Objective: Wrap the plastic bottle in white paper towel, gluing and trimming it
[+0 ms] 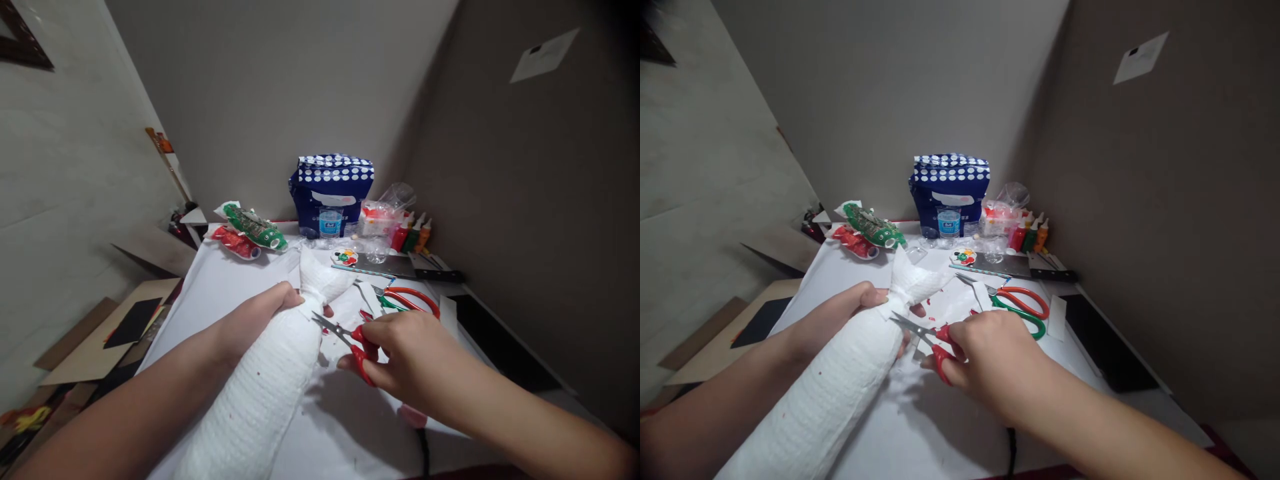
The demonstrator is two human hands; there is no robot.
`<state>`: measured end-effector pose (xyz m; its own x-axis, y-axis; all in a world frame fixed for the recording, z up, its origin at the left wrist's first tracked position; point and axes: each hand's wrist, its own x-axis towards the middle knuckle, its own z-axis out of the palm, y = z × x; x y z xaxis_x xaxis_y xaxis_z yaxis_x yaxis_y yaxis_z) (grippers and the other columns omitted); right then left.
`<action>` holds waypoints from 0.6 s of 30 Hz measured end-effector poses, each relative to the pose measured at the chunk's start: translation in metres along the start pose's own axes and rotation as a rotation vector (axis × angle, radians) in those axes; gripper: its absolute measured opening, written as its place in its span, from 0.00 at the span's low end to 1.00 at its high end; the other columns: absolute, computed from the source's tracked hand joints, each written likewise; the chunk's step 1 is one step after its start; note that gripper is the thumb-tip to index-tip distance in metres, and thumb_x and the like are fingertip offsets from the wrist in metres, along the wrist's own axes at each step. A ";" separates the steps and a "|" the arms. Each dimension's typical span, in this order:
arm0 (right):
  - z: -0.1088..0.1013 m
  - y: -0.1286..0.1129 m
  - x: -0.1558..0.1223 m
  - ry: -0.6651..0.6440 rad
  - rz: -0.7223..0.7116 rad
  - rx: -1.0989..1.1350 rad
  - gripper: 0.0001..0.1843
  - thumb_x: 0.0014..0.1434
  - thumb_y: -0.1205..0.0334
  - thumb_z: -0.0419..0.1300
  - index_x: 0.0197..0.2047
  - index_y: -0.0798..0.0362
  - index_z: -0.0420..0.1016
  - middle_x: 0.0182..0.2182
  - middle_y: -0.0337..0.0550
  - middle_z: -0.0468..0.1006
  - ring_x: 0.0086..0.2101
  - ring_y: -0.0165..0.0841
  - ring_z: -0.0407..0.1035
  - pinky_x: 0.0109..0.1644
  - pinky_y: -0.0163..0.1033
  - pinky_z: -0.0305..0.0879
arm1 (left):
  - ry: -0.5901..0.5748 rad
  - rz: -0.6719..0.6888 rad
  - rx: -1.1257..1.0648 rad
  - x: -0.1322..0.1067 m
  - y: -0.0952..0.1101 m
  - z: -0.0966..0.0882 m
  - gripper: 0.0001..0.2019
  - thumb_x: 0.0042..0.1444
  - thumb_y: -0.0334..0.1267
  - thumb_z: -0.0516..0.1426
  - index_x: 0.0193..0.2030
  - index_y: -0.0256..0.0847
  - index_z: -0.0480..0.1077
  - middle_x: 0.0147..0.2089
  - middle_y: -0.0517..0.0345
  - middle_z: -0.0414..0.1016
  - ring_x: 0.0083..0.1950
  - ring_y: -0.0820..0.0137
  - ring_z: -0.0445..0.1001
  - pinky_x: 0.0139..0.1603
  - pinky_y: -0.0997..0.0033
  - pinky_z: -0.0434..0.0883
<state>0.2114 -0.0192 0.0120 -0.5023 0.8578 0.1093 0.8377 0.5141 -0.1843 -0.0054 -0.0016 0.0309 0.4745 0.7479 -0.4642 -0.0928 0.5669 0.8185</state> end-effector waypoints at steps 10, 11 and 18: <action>0.001 0.000 0.003 -0.001 0.020 -0.027 0.15 0.55 0.55 0.60 0.20 0.50 0.70 0.18 0.39 0.75 0.19 0.29 0.60 0.26 0.37 0.44 | -0.012 0.079 0.197 -0.002 0.002 0.004 0.16 0.52 0.41 0.50 0.25 0.32 0.73 0.23 0.49 0.74 0.23 0.67 0.67 0.26 0.72 0.63; 0.001 -0.001 0.004 0.005 0.020 -0.051 0.14 0.56 0.55 0.59 0.20 0.50 0.72 0.18 0.39 0.76 0.19 0.30 0.63 0.26 0.37 0.44 | -0.006 0.083 0.222 -0.002 0.001 0.004 0.16 0.52 0.41 0.50 0.25 0.33 0.73 0.22 0.49 0.73 0.23 0.67 0.66 0.26 0.71 0.63; -0.002 -0.007 0.003 0.139 -0.059 -0.232 0.10 0.54 0.61 0.61 0.22 0.51 0.75 0.19 0.41 0.78 0.22 0.37 0.72 0.27 0.39 0.44 | 0.044 0.140 0.264 -0.003 -0.004 -0.003 0.14 0.52 0.42 0.51 0.26 0.36 0.71 0.26 0.52 0.74 0.27 0.65 0.68 0.29 0.68 0.63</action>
<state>0.2041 -0.0200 0.0156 -0.5308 0.8100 0.2493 0.8427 0.5358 0.0532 -0.0084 -0.0049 0.0277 0.4346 0.8299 -0.3497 0.0785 0.3520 0.9327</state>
